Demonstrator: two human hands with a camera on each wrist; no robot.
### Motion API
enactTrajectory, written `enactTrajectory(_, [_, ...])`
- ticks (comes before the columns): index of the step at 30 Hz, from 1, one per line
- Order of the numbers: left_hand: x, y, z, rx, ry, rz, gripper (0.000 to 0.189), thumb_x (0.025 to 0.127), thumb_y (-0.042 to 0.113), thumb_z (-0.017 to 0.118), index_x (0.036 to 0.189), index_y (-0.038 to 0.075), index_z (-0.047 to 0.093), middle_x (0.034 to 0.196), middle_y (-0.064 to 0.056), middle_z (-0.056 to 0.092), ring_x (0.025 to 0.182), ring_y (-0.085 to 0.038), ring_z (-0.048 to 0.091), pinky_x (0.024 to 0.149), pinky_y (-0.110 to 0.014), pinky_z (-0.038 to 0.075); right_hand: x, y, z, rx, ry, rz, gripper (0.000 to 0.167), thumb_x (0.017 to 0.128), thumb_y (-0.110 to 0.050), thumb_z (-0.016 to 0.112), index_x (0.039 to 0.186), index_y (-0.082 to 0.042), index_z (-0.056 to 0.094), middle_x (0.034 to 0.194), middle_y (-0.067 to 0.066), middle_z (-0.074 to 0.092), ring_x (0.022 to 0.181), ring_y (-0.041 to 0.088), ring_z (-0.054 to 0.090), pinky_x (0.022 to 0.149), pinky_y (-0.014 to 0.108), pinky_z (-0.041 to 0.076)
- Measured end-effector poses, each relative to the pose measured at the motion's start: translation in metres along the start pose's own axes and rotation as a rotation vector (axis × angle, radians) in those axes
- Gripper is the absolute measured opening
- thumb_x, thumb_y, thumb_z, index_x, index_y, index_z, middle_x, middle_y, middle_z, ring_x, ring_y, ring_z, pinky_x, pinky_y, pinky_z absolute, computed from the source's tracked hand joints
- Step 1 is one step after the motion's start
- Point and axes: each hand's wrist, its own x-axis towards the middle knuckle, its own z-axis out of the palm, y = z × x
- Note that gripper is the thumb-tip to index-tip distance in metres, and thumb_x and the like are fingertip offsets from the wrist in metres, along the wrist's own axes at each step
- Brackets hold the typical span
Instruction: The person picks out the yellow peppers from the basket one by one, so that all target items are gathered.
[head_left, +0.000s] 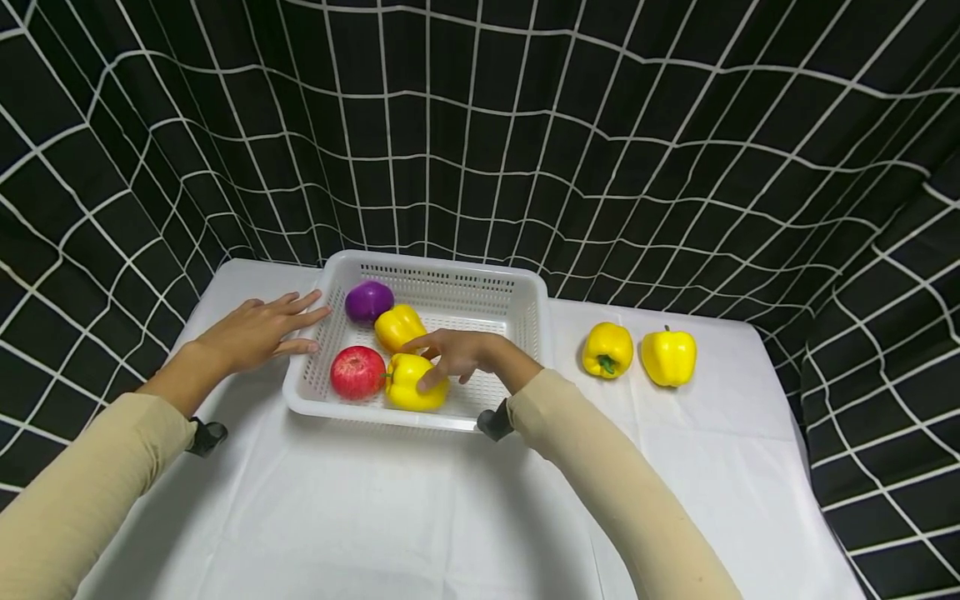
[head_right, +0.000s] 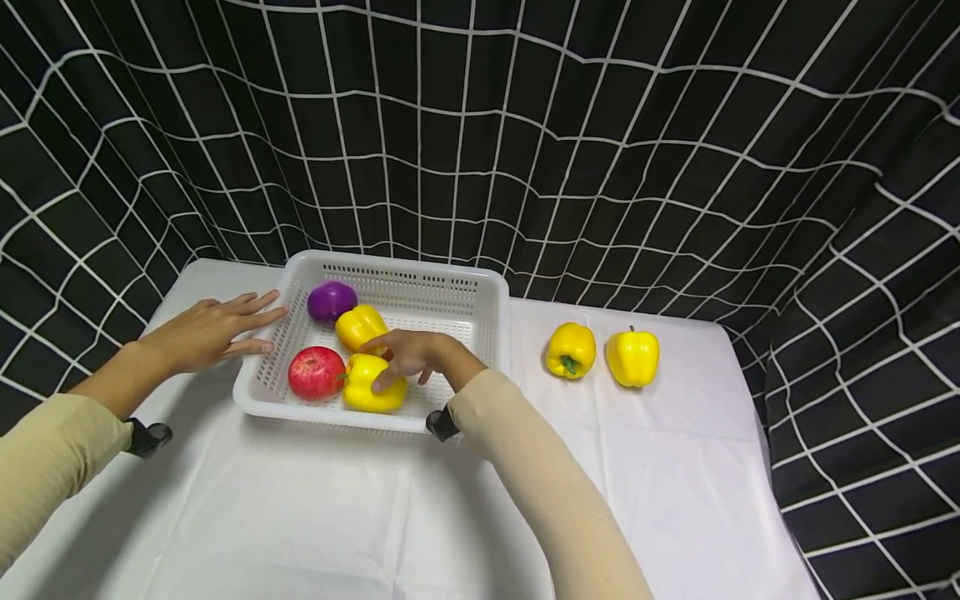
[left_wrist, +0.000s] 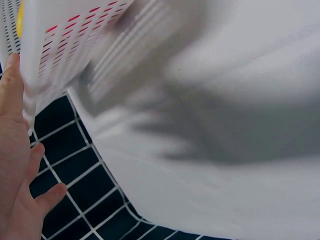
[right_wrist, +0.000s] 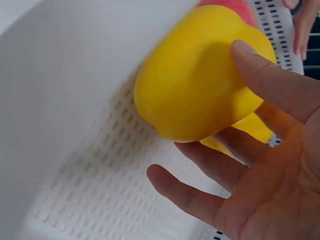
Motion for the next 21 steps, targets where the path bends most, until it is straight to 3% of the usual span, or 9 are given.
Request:
enactTrajectory(15, [-0.001, 0.002, -0.001, -0.005, 0.004, 0.003, 0.066, 0.099, 0.048, 0.056, 0.154, 0.015, 0.039, 0.162, -0.016, 0.026, 0.144, -0.047, 0.026, 0.108, -0.07, 0.028, -0.034, 0.02, -0.02, 0.051, 0.077, -0.133, 0.072, 0.092, -0.022, 0.071, 0.155, -0.023, 0.036, 0.157, 0.015, 0.036, 0.142, 0.035, 0.037, 0.103, 0.053, 0.046])
enactTrajectory(21, [-0.001, 0.001, 0.0, -0.003, 0.004, -0.001, 0.065, 0.099, 0.046, 0.057, 0.154, 0.016, 0.039, 0.162, -0.015, 0.026, 0.145, -0.047, 0.026, 0.108, -0.071, 0.027, -0.057, 0.034, -0.027, 0.062, 0.14, -0.208, 0.071, 0.093, -0.021, 0.071, 0.155, -0.023, 0.036, 0.156, 0.011, 0.039, 0.142, 0.034, 0.038, 0.113, 0.052, 0.036])
